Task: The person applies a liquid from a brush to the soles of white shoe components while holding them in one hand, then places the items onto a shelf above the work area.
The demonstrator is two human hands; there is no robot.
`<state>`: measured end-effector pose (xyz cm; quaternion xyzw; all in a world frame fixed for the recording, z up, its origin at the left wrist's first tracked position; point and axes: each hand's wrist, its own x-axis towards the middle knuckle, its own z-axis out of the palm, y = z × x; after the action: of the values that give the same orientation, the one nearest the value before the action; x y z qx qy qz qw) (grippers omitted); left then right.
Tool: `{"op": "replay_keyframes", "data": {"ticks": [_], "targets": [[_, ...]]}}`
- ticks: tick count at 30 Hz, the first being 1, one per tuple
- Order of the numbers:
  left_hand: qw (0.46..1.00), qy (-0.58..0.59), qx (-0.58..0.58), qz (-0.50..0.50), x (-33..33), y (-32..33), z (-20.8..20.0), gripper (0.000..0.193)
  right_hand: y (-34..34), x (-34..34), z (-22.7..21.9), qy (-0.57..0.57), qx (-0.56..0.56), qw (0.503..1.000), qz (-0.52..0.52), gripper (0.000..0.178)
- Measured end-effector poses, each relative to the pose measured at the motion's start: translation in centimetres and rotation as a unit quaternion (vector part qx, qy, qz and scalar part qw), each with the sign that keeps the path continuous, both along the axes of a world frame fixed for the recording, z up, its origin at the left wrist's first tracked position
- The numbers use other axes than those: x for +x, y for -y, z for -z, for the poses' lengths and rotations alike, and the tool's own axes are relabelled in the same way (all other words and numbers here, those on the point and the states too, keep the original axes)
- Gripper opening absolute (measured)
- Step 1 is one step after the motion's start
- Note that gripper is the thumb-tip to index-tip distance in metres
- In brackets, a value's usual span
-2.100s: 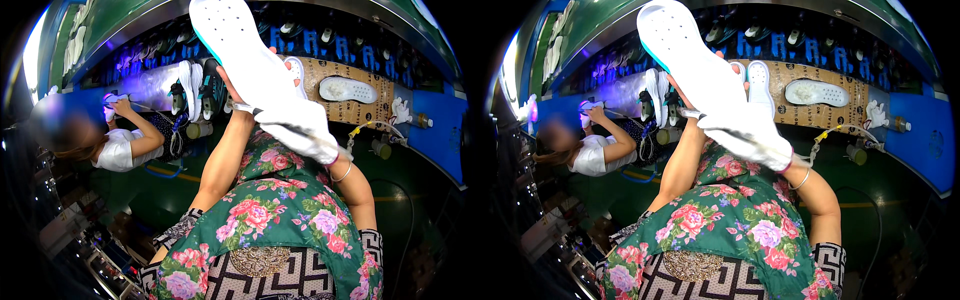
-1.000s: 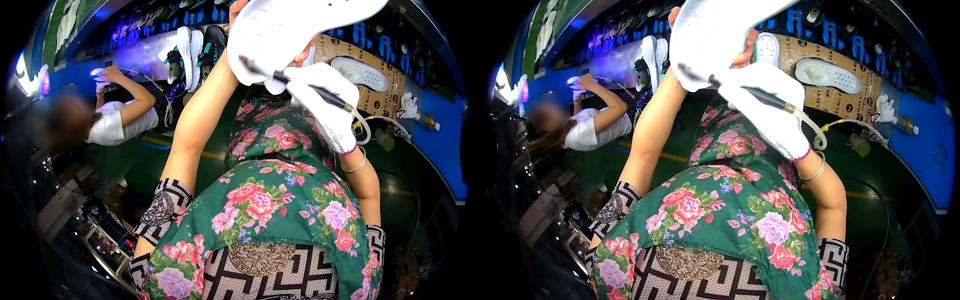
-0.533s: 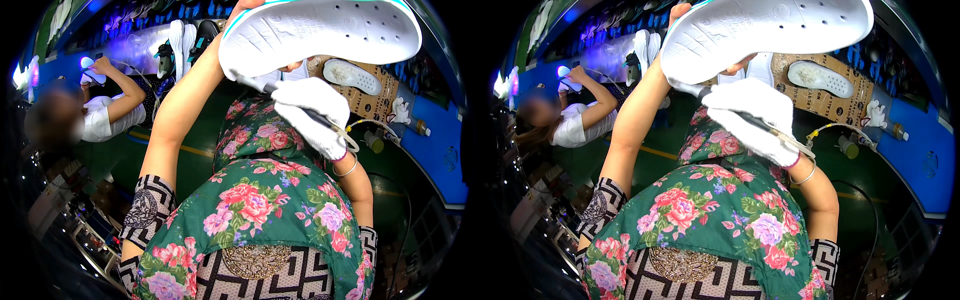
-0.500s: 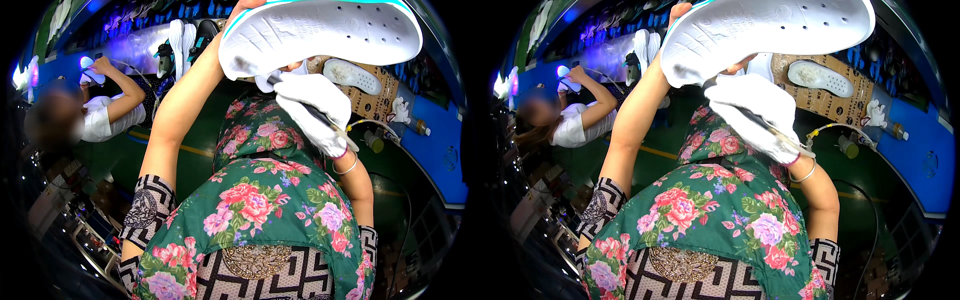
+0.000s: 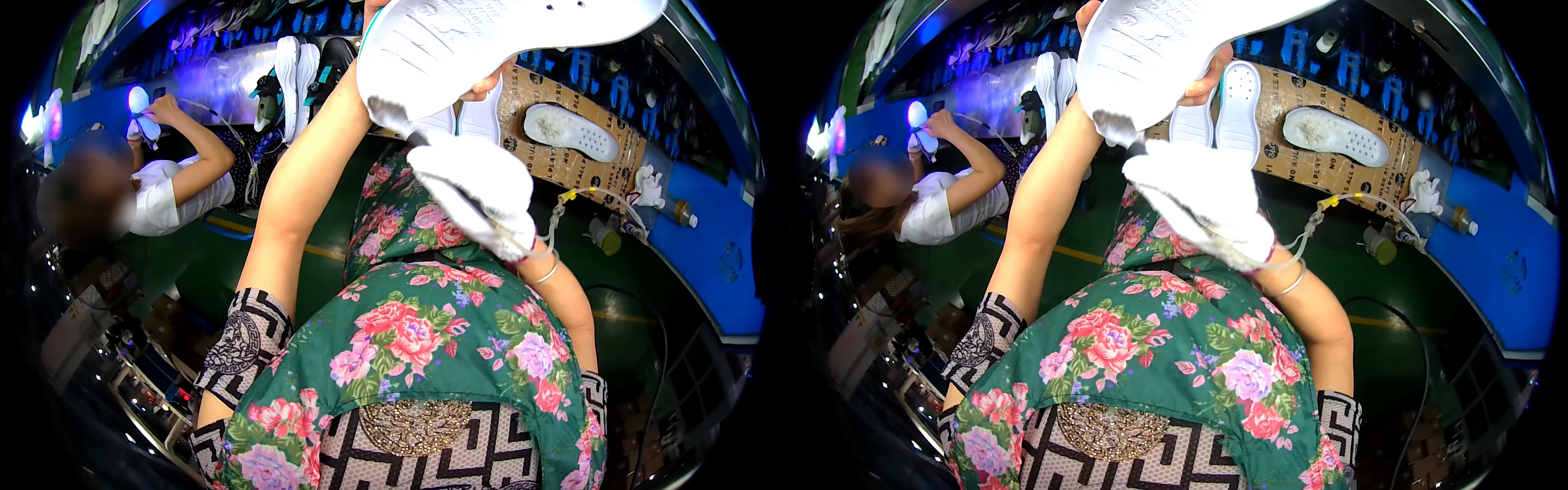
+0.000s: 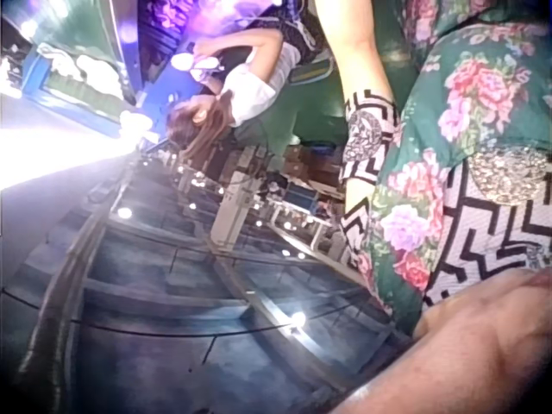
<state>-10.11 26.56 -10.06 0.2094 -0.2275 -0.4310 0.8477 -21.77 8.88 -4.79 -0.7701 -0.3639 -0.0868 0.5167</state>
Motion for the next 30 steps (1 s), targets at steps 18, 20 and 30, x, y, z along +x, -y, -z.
{"op": "replay_keyframes", "data": {"ticks": [18,20,30], "targets": [[0.973,-0.194,0.021,-0.126,-2.2,-0.3,-1.1,0.104,1.4,1.6,-1.0,-0.381,0.156,0.911,0.030,0.015],[0.946,-0.236,0.085,-0.205,-3.2,0.0,-1.4,0.094,2.3,3.6,-0.8,-0.183,0.078,0.976,0.090,0.016],[0.953,-0.275,-0.065,-0.109,-7.5,1.3,0.1,0.086,5.5,8.9,0.4,0.138,-0.066,0.971,0.185,0.025]]}}
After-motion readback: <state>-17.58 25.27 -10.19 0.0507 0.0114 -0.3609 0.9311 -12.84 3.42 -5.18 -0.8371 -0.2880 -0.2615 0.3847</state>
